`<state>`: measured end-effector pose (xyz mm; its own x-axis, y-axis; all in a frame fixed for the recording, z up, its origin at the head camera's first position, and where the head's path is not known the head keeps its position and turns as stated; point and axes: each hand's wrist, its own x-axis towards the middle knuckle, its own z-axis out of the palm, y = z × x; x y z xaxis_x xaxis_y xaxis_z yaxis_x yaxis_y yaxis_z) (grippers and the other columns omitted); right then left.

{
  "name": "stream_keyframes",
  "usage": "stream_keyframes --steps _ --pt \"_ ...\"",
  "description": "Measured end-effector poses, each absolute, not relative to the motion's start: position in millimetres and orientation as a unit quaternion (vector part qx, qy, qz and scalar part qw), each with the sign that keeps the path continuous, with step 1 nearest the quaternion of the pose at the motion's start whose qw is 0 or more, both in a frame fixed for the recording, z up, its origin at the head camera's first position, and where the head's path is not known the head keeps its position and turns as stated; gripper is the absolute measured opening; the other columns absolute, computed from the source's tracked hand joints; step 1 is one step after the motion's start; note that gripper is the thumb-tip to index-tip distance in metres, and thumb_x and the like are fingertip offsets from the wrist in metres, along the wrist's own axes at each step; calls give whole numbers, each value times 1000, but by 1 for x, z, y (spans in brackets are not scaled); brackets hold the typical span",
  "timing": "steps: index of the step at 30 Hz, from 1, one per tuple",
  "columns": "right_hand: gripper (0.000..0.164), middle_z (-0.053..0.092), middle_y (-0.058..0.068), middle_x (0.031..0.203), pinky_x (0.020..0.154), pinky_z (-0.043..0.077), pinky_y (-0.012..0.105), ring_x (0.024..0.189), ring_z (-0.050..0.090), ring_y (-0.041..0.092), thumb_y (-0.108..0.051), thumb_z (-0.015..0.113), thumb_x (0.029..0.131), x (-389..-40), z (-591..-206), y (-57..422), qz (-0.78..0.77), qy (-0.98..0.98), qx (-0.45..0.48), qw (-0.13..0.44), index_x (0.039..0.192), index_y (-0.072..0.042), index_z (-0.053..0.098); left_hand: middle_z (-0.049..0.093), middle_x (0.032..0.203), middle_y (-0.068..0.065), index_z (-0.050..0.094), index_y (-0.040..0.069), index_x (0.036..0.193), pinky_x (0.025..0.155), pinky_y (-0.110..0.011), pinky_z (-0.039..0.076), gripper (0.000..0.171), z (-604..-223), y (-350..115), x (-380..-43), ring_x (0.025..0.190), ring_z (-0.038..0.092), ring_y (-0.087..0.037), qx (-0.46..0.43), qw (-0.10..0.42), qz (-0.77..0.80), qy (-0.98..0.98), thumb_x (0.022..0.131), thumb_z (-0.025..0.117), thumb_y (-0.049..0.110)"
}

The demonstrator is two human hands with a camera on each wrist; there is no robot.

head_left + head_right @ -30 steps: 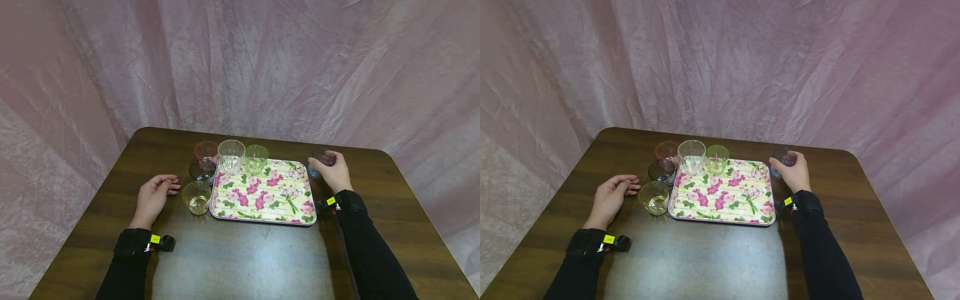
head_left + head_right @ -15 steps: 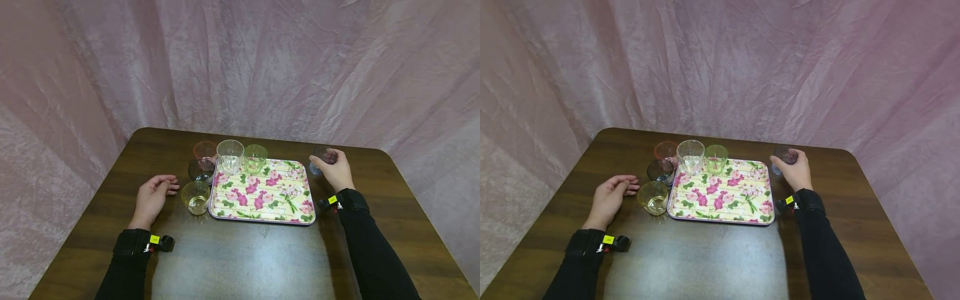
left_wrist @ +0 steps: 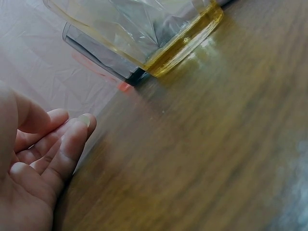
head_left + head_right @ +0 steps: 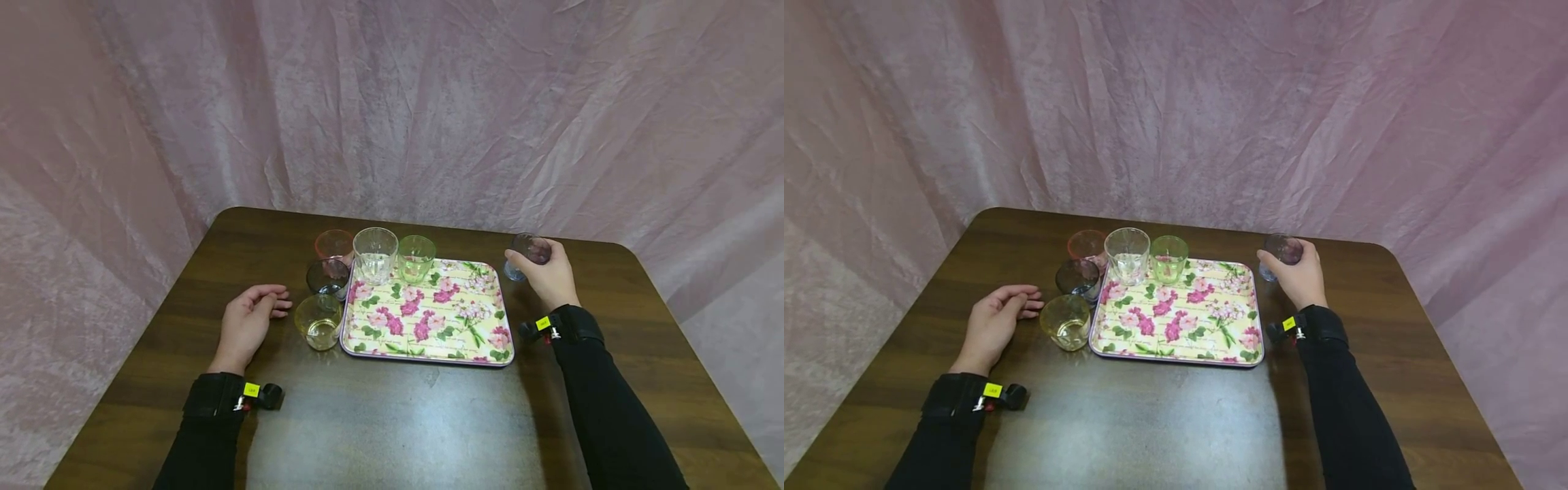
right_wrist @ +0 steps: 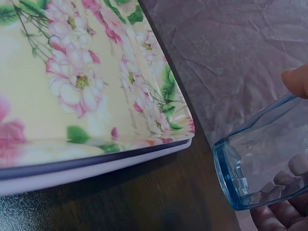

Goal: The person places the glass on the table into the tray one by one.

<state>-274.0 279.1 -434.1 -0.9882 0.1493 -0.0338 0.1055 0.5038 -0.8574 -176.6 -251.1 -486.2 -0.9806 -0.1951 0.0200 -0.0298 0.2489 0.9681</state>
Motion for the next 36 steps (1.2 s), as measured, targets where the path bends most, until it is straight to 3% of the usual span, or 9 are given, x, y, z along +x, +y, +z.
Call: stream_keyframes --steps 17,36 --pt "101 46 20 160 122 46 51 146 48 36 -65 73 99 -276 -418 272 483 -873 -62 26 169 -6 31 72 139 -24 68 -2 140 87 -14 61 36 -484 -252 -176 97 73 0 68 64 -605 -791 118 48 20" --pt "100 39 20 169 126 42 55 151 44 38 -61 76 98 -280 -408 248 507 -861 -37 12 172 -12 29 73 138 -24 68 -1 139 87 -14 61 36 -486 -252 -176 97 74 0 69 64 -607 -789 118 49 21"
